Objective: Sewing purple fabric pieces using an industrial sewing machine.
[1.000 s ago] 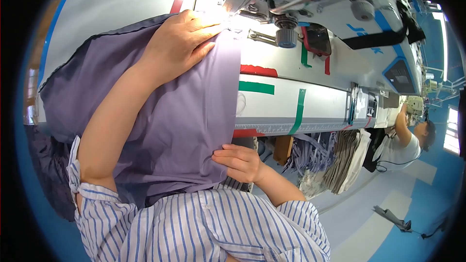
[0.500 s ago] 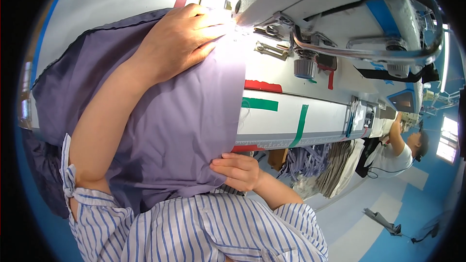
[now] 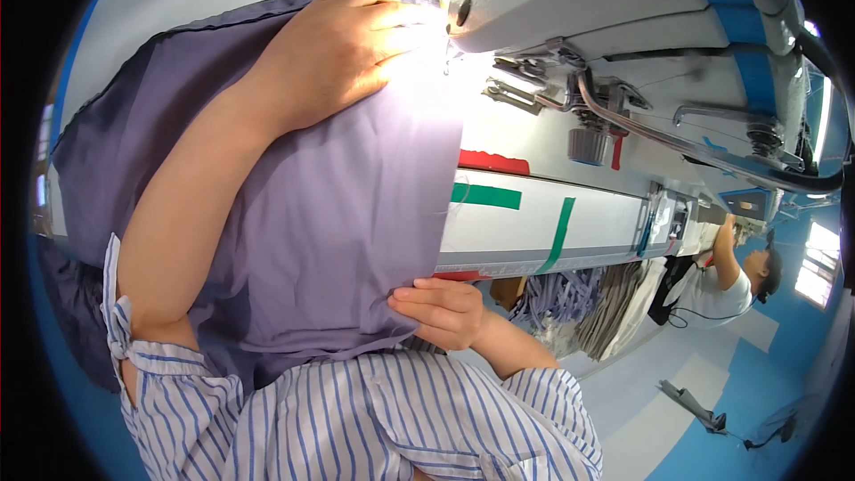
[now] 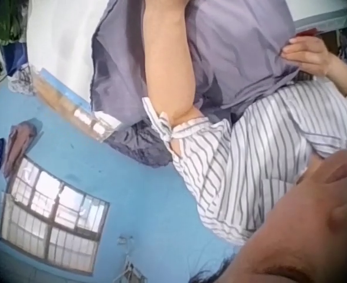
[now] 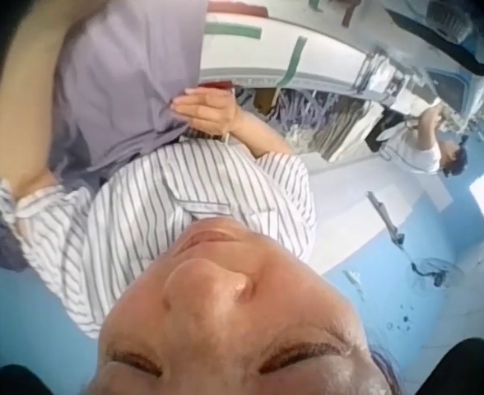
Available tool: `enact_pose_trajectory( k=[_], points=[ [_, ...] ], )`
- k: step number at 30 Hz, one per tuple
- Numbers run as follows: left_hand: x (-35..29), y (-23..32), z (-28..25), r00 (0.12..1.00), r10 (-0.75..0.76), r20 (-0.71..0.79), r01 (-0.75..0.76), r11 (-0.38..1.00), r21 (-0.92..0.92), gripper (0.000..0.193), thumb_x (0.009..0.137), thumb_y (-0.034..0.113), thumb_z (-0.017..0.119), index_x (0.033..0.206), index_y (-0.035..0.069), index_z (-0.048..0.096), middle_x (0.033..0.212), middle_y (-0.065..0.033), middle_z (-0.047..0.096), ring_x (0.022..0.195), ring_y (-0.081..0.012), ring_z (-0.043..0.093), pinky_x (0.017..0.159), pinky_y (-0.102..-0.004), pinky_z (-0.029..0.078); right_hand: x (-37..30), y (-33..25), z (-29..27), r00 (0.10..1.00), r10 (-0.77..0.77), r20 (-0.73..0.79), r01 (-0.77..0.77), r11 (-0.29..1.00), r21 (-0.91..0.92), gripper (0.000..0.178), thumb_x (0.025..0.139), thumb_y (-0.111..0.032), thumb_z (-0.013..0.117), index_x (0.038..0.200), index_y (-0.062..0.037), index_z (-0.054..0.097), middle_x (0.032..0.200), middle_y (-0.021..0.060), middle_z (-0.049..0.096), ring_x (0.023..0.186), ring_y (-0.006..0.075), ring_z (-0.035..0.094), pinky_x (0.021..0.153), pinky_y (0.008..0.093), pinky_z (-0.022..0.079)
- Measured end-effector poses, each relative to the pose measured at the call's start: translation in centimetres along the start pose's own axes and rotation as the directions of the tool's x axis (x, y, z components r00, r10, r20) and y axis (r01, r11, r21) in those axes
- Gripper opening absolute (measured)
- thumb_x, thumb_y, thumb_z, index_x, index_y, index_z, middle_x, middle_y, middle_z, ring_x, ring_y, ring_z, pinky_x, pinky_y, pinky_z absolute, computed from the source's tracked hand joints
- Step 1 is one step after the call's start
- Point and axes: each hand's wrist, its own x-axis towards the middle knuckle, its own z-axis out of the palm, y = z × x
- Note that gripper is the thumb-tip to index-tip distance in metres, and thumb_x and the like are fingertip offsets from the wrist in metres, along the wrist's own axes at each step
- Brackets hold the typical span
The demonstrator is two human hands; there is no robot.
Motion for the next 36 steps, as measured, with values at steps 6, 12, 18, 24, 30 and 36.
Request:
enact_pose_trajectory(
  k=[6,12,18,24,30,36],
  points=[
    [-2.0,7.8,-0.7,0.993,0.061,0.103,-0.046,0.989,-0.144,0.033,0.072,0.025,0.070,0.098,0.009,0.059,0.097,-0.0065,0.059,0.095,-0.0254,0.054,0.084,-0.0376,0.043,-0.8,0.6,0.1,1.000,-0.012,0.005,0.012,0.999,-0.036,0.014,0.074,-0.013,0.055,0.062,-0.0066,0.052,0.092,0.0143,0.070,0.095,0.0265,0.067,0.084,0.0368,0.055],
    [-0.8,16.8,-0.9,0.834,0.049,0.549,0.476,0.441,-0.761,0.029,0.078,0.012,0.060,0.105,0.002,0.059,0.097,-0.0132,0.061,0.099,-0.0264,0.057,0.086,-0.0326,0.046,0.2,-0.1,1.0,0.998,-0.066,-0.007,0.066,0.998,-0.025,0.015,0.063,-0.011,0.060,0.072,-0.0007,0.066,0.092,0.0115,0.068,0.089,0.0253,0.066,0.083,0.0354,0.054],
    [-1.4,7.7,-0.3,0.921,-0.360,0.148,0.385,0.786,-0.484,0.017,0.085,0.009,0.051,0.097,-0.002,0.058,0.104,-0.0164,0.059,0.105,-0.0296,0.054,0.090,-0.0379,0.044,-0.5,0.5,0.2,1.000,-0.019,-0.016,0.018,0.997,-0.081,0.009,0.065,-0.012,0.061,0.065,-0.0025,0.060,0.091,0.0133,0.069,0.089,0.0271,0.067,0.080,0.0366,0.054],
    [-0.6,0.7,0.6,0.985,-0.161,-0.063,0.148,0.973,-0.174,0.031,0.084,0.015,0.057,0.114,0.007,0.060,0.118,-0.0069,0.058,0.104,-0.0262,0.051,0.092,-0.0365,0.043,0.7,0.4,-0.5,1.000,-0.007,0.029,0.009,0.999,-0.051,0.008,0.067,-0.010,0.059,0.066,-0.0027,0.060,0.094,0.0143,0.069,0.092,0.0262,0.067,0.084,0.0368,0.054],
    [-0.3,-0.3,0.6,0.996,-0.090,-0.024,0.088,0.993,-0.080,0.035,0.080,0.019,0.063,0.112,0.007,0.060,0.127,-0.0036,0.055,0.109,-0.0251,0.049,0.095,-0.0380,0.041,1.2,0.5,-0.7,0.999,0.011,0.051,-0.012,1.000,0.020,0.008,0.069,-0.008,0.058,0.065,-0.0014,0.057,0.096,0.0182,0.068,0.093,0.0295,0.067,0.084,0.0391,0.055],
    [-0.2,-0.9,0.4,0.992,-0.107,-0.067,0.103,0.993,-0.057,0.042,0.075,0.015,0.063,0.117,0.009,0.059,0.128,-0.0016,0.054,0.110,-0.0235,0.049,0.095,-0.0375,0.041,2.1,0.6,-1.1,0.998,0.036,0.050,-0.038,0.998,0.048,0.011,0.077,-0.008,0.056,0.068,-0.0021,0.053,0.096,0.0191,0.069,0.093,0.0297,0.067,0.084,0.0391,0.055]
  ],
)
